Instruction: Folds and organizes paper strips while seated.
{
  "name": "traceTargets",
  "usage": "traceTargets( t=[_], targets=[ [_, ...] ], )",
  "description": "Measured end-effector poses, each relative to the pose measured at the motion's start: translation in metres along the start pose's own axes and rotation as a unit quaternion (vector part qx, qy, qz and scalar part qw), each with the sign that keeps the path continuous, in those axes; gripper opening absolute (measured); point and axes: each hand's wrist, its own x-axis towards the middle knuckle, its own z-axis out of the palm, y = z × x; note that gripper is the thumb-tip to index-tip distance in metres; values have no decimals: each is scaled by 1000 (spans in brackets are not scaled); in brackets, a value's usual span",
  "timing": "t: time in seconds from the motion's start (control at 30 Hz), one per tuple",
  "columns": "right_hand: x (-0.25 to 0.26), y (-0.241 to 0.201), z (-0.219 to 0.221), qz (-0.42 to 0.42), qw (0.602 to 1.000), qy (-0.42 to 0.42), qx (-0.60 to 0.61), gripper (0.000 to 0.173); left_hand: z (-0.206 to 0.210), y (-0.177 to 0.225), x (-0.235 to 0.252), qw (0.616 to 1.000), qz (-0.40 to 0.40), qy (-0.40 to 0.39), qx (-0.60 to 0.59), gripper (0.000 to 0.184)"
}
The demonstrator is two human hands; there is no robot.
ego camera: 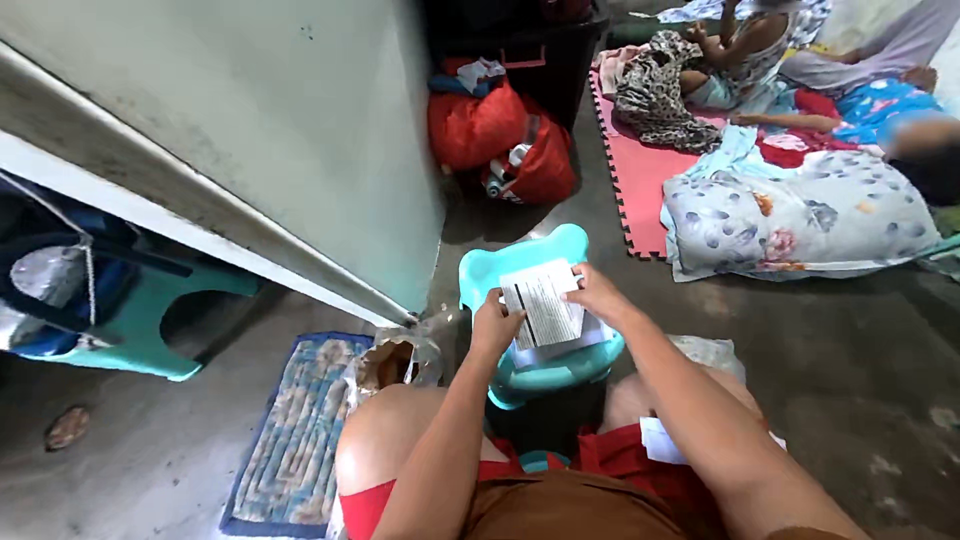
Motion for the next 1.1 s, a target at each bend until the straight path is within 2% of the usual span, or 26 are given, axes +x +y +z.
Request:
traceTargets(
  t=[0.23,0.47,0.57,0.63,0.7,0.77,0.83,0.9,0.93,1.0,1.03,1.1],
  targets=[
    [12,6,1,50,989,20,-137,65,17,2,5,986,-76,-6,145,78],
    [10,4,-4,75,981,-1,-181,68,20,10,5,973,-110,-14,204,82],
    [8,1,-5,91,967,0,-239,70,19,13,3,968,-112,-4,223,79],
    [3,-5,-8,98,957,7,-271,71,18,11,2,975,-74,11,210,71],
    [-3,-11,-18,76,967,38,-239,69,17,12,-2,985,18,24,170,57],
    [-6,-13,-34,12,983,92,-160,62,22,23,-13,984,131,14,120,46],
    [-11,-16,-54,-64,986,126,-89,57,34,41,-33,974,210,-56,71,40],
    [-39,-29,-69,-128,980,141,-60,54,52,58,-59,952,239,-187,41,40],
    [-73,-54,-71,-122,979,149,-60,50,62,63,-73,936,243,-254,31,41],
    [-144,-134,-79,43,991,104,-74,42,78,68,-96,904,245,-348,20,46],
    [-154,-135,-87,27,990,116,-81,39,85,68,-103,894,250,-371,16,47],
    [-123,-60,-118,-184,965,180,-59,36,96,65,-111,882,267,-388,17,43]
  ],
)
